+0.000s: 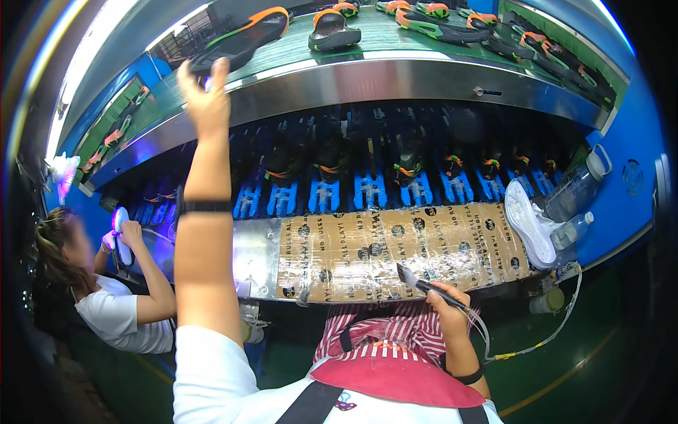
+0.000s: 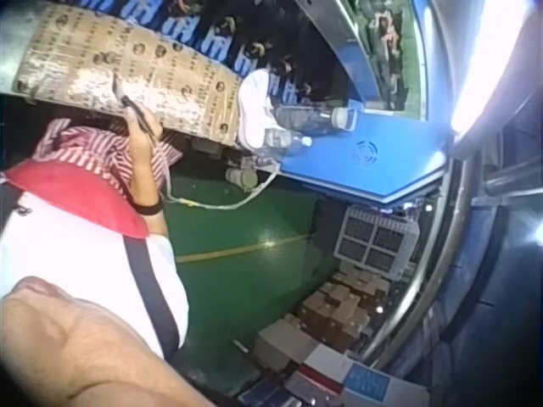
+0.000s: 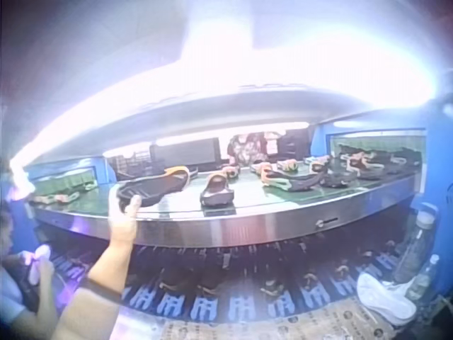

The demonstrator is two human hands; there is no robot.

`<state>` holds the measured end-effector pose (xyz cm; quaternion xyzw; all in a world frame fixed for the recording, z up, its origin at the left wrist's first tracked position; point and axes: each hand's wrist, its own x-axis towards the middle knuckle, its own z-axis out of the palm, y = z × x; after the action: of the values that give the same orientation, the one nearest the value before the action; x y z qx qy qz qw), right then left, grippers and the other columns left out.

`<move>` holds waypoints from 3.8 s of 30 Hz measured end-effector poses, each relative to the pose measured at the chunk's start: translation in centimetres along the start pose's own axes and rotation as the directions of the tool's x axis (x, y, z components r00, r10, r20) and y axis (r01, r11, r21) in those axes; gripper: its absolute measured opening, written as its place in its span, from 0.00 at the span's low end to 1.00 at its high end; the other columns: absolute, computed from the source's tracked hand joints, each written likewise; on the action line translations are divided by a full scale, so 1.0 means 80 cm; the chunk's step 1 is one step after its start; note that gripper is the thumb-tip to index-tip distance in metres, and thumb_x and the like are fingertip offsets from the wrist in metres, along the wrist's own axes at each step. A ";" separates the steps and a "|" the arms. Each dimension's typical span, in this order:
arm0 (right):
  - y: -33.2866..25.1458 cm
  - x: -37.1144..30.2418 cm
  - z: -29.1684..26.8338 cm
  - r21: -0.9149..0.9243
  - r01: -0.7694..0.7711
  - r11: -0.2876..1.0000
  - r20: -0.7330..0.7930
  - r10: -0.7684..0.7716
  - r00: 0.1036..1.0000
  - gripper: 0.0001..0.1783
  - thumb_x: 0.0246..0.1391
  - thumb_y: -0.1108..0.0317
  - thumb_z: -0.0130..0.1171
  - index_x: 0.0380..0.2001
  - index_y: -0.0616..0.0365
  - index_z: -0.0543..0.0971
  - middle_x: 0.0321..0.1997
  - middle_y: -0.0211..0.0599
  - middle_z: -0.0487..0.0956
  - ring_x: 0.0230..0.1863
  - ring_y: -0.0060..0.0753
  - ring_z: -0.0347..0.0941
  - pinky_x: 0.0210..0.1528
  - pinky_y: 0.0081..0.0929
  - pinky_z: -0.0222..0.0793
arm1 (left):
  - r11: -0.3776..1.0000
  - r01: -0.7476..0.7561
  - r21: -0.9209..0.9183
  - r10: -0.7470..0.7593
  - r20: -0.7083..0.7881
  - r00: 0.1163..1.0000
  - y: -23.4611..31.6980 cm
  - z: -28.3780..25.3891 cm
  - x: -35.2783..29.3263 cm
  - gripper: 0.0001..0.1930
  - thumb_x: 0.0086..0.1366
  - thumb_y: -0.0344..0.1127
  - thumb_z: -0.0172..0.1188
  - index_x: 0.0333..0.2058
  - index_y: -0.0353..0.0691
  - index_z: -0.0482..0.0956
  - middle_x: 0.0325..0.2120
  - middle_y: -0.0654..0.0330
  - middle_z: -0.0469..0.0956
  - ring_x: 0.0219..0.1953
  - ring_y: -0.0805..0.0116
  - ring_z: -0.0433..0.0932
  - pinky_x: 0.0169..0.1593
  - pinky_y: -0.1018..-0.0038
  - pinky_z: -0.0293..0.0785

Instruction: Apply adhesive or primer to the soles of shoes using a brush at a manufacturing station.

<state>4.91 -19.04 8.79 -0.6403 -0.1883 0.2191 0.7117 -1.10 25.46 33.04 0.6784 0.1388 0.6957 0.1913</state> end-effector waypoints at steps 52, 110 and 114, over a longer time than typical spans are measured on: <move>0.137 0.063 -0.034 0.721 -0.363 0.589 0.258 0.258 0.931 0.17 0.56 0.58 0.49 0.39 0.63 0.71 0.27 0.37 0.73 0.28 0.30 0.68 0.30 0.28 0.62 | 0.465 0.049 0.884 -0.698 0.332 0.635 -0.054 -0.060 -0.427 0.24 0.56 0.43 0.47 0.53 0.45 0.65 0.56 0.46 0.54 0.59 0.45 0.51 0.58 0.49 0.46; 0.127 0.065 -0.032 0.722 -0.375 0.581 0.297 0.230 0.927 0.16 0.54 0.60 0.51 0.40 0.61 0.72 0.25 0.39 0.75 0.26 0.31 0.67 0.30 0.30 0.61 | 0.456 0.067 0.887 -0.708 0.316 0.632 -0.057 -0.058 -0.430 0.24 0.55 0.43 0.47 0.51 0.45 0.66 0.57 0.46 0.54 0.59 0.45 0.50 0.58 0.48 0.45; 0.128 0.065 -0.032 0.717 -0.372 0.589 0.279 0.246 0.928 0.17 0.54 0.59 0.52 0.40 0.62 0.72 0.25 0.39 0.74 0.26 0.31 0.67 0.30 0.30 0.61 | 0.458 0.072 0.886 -0.706 0.314 0.635 -0.057 -0.058 -0.431 0.23 0.55 0.43 0.47 0.51 0.45 0.67 0.57 0.46 0.54 0.59 0.44 0.50 0.58 0.47 0.45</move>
<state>9.91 -17.46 -1.73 -0.2873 -0.0178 0.4454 0.8478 -5.18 14.16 0.07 0.8235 0.5288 0.1964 0.0610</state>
